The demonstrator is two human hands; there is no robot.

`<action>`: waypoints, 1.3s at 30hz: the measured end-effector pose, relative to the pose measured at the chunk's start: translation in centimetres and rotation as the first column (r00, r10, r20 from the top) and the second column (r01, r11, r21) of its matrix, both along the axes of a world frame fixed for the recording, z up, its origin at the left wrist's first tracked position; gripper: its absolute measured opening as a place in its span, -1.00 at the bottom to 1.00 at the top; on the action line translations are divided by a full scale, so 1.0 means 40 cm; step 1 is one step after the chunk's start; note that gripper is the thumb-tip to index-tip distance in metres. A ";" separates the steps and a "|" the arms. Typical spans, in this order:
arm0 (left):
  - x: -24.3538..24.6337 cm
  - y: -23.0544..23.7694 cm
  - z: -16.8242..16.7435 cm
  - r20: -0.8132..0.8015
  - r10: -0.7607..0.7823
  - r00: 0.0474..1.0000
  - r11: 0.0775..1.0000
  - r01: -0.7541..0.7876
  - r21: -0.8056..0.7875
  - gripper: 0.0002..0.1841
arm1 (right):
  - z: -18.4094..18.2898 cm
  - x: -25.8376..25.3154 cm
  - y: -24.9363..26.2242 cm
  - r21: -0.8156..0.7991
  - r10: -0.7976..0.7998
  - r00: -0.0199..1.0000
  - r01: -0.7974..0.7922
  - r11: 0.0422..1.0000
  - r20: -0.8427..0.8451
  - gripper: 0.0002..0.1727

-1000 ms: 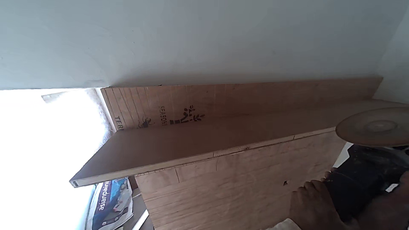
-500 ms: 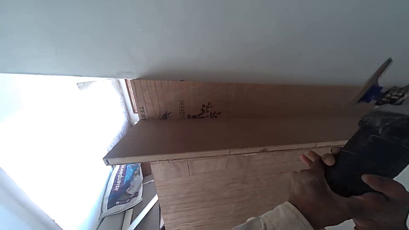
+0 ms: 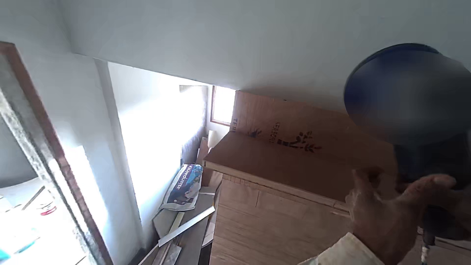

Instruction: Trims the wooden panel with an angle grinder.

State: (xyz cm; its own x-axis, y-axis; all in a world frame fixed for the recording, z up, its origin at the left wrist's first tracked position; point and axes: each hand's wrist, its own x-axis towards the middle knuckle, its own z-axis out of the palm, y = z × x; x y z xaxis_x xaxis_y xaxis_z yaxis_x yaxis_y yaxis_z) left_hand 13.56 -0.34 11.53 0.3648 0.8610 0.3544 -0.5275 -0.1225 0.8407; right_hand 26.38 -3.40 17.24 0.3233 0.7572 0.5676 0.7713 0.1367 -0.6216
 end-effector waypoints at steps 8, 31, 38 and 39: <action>-0.067 0.135 0.054 0.111 0.191 0.975 0.961 -0.163 -0.222 -0.31 | 0.040 -0.099 0.246 -0.157 0.128 0.768 -0.036 0.987 0.628 -0.65; -0.153 0.399 0.051 0.335 0.412 0.847 0.800 -0.161 -0.577 -0.41 | 0.069 -0.349 0.482 -0.461 0.296 0.599 0.140 0.876 0.744 -0.65; -0.132 0.438 0.076 0.280 0.390 0.877 0.791 -0.164 -0.590 -0.29 | 0.085 -0.323 0.510 -0.464 0.286 0.663 0.104 0.880 0.692 -0.72; -0.124 0.437 0.076 0.283 0.385 0.879 0.797 -0.161 -0.582 -0.30 | 0.086 -0.312 0.510 -0.467 0.283 0.670 0.108 0.878 0.687 -0.72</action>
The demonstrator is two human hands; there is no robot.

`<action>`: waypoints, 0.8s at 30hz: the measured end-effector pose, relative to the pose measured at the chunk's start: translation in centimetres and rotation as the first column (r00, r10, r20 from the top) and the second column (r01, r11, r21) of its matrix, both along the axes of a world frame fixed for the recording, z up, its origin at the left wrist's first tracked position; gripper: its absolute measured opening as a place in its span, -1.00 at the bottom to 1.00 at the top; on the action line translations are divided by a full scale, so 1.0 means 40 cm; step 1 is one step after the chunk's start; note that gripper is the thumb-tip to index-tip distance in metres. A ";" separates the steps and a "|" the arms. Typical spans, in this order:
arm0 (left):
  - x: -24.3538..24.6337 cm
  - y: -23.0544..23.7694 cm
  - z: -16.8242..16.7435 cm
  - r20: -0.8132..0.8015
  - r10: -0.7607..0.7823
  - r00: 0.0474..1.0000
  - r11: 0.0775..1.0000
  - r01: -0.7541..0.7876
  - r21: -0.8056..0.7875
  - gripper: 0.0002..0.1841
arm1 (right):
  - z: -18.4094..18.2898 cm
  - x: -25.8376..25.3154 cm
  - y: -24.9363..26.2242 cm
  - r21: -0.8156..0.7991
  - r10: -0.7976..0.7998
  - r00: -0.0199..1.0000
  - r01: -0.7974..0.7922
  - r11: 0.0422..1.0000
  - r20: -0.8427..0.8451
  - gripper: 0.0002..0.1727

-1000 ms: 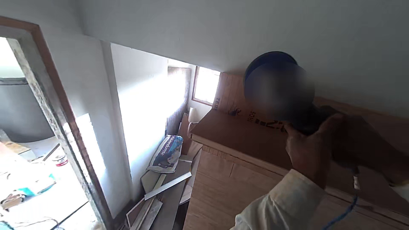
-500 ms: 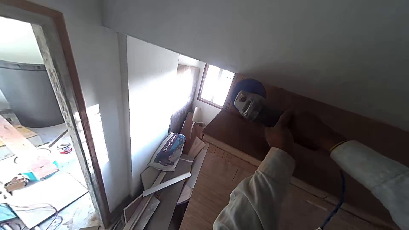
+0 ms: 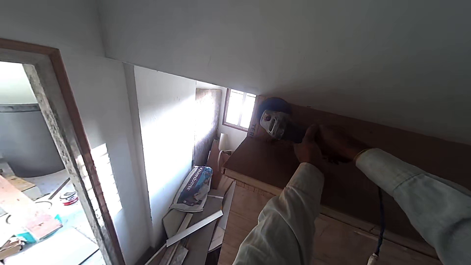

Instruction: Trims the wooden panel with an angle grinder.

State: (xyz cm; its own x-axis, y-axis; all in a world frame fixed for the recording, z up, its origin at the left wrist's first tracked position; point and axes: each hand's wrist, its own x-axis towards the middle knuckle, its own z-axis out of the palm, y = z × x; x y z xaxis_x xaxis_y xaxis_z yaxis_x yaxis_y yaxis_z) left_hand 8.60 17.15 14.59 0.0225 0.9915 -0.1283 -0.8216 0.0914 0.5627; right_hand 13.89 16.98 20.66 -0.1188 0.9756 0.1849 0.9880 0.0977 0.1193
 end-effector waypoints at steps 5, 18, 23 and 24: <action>0.028 -0.014 -0.015 0.035 -0.017 0.999 1.000 0.017 0.007 -0.33 | -0.028 0.048 0.008 -0.004 0.052 0.996 -0.053 0.999 -0.066 -0.77; 0.073 -0.026 -0.015 -0.015 -0.068 0.998 0.995 0.066 -0.079 -0.22 | -0.066 0.142 0.053 -0.010 0.171 0.965 -0.177 0.984 -0.199 -0.78; 0.100 -0.037 -0.028 -0.030 -0.105 0.994 0.994 0.104 -0.030 -0.29 | -0.047 0.137 -0.016 -0.055 0.072 0.975 -0.085 0.995 -0.212 -0.83; 0.093 -0.036 -0.023 -0.022 -0.085 0.996 0.996 0.085 -0.032 -0.28 | -0.042 0.125 -0.017 -0.058 0.081 0.970 -0.096 0.994 -0.230 -0.84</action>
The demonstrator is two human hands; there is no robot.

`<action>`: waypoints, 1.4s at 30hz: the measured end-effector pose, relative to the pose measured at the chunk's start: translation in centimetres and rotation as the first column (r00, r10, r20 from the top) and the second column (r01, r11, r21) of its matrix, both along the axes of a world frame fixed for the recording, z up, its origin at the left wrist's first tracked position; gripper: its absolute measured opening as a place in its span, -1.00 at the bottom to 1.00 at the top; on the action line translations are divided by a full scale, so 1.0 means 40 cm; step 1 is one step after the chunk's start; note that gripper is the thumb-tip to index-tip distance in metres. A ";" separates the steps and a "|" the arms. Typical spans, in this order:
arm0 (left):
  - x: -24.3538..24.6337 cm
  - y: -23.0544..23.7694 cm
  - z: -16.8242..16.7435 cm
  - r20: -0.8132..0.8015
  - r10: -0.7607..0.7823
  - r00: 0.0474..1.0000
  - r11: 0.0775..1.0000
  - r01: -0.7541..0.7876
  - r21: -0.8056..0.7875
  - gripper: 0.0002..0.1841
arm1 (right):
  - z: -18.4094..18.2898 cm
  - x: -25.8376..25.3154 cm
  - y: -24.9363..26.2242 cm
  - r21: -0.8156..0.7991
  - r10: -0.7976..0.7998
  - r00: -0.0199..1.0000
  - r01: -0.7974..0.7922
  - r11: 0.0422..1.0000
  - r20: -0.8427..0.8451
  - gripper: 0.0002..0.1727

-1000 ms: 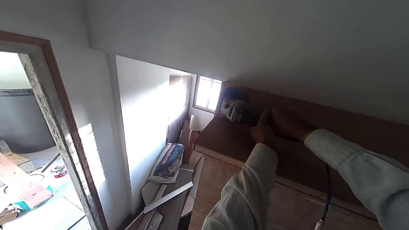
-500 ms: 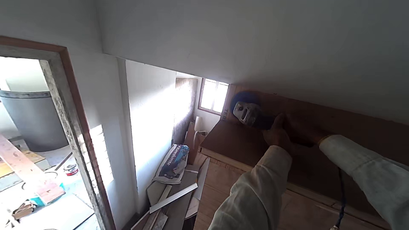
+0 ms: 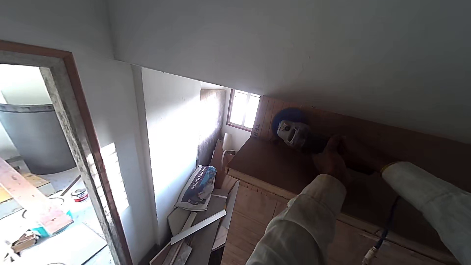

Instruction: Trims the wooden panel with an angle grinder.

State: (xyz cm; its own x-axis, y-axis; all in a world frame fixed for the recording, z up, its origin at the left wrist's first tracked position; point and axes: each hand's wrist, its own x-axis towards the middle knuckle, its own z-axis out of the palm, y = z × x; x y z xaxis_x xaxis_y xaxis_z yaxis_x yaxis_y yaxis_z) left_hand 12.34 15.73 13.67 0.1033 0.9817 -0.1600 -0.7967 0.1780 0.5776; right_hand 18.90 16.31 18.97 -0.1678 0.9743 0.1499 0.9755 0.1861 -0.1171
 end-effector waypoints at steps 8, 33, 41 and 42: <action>-0.032 0.030 0.027 -0.006 0.070 0.998 0.997 -0.070 -0.014 -0.20 | 0.026 -0.055 0.021 -0.022 -0.019 0.999 0.018 1.000 -0.048 -0.83; 0.351 -0.267 0.019 -0.236 -0.396 0.887 0.878 0.441 0.184 -0.27 | -0.005 0.408 -0.355 0.190 -0.387 0.907 0.415 0.890 -0.168 -0.76; 0.153 -0.352 -0.102 -0.529 -0.340 0.778 0.716 0.578 0.391 -0.42 | -0.156 0.273 -0.451 0.233 0.141 0.222 0.477 0.847 -0.965 -0.58; 0.134 -0.344 -0.106 -0.549 -0.330 0.768 0.698 0.590 0.405 -0.38 | -0.165 0.251 -0.445 0.248 0.205 0.143 0.468 0.848 -0.968 -0.57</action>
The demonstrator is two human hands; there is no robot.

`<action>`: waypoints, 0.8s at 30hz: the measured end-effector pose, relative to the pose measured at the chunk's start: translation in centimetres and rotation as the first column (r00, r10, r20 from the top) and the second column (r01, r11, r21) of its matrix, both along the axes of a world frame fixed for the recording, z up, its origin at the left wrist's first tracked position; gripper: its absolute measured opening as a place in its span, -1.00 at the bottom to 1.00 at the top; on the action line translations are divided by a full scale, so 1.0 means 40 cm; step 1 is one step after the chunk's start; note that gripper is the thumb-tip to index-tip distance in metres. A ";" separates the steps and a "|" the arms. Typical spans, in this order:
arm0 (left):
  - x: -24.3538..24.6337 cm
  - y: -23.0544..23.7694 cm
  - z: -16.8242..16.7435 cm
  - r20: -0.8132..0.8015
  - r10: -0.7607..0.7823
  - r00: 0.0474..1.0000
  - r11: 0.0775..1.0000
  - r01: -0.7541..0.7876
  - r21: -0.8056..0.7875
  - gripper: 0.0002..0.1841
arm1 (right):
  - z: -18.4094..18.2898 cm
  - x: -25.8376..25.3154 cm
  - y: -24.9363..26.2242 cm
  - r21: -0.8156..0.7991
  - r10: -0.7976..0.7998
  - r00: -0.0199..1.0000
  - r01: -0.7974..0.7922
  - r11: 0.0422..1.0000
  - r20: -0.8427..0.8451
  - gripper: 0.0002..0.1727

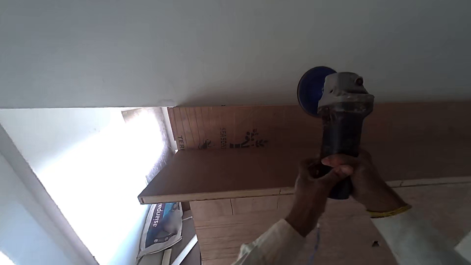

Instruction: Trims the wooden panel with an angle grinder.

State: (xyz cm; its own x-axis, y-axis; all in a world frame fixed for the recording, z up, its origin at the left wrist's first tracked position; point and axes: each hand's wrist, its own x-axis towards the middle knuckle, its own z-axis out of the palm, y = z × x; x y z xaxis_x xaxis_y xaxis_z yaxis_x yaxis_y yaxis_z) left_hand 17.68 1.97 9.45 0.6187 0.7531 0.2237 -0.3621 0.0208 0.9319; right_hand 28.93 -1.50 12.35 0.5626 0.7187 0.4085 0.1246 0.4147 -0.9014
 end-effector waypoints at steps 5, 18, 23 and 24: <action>-0.097 0.046 0.033 -0.222 0.016 0.975 0.990 0.015 0.137 -0.33 | -0.016 -0.085 0.035 0.234 0.173 0.972 -0.133 0.963 -0.159 -0.62; -0.340 0.177 0.140 -0.621 0.649 0.440 0.646 0.113 0.755 -0.18 | -0.013 -0.312 0.188 0.204 0.083 0.881 0.015 0.979 -0.465 -0.46; -0.400 0.275 0.182 -0.594 0.772 0.225 0.565 0.186 0.804 -0.26 | 0.017 -0.421 0.299 0.241 0.190 0.687 -0.022 0.970 -0.701 -0.40; -0.414 0.299 0.189 -0.584 0.774 0.245 0.547 0.207 0.811 -0.28 | 0.025 -0.436 0.311 0.239 0.184 0.662 -0.008 0.971 -0.726 -0.37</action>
State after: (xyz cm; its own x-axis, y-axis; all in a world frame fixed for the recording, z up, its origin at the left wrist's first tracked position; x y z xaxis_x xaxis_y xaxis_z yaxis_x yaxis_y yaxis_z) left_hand 1.12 13.92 17.00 0.5192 0.8192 0.2437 0.7983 -0.5667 0.2042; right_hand 11.49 10.95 13.35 0.6731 0.7391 0.0265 -0.5961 0.5634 -0.5721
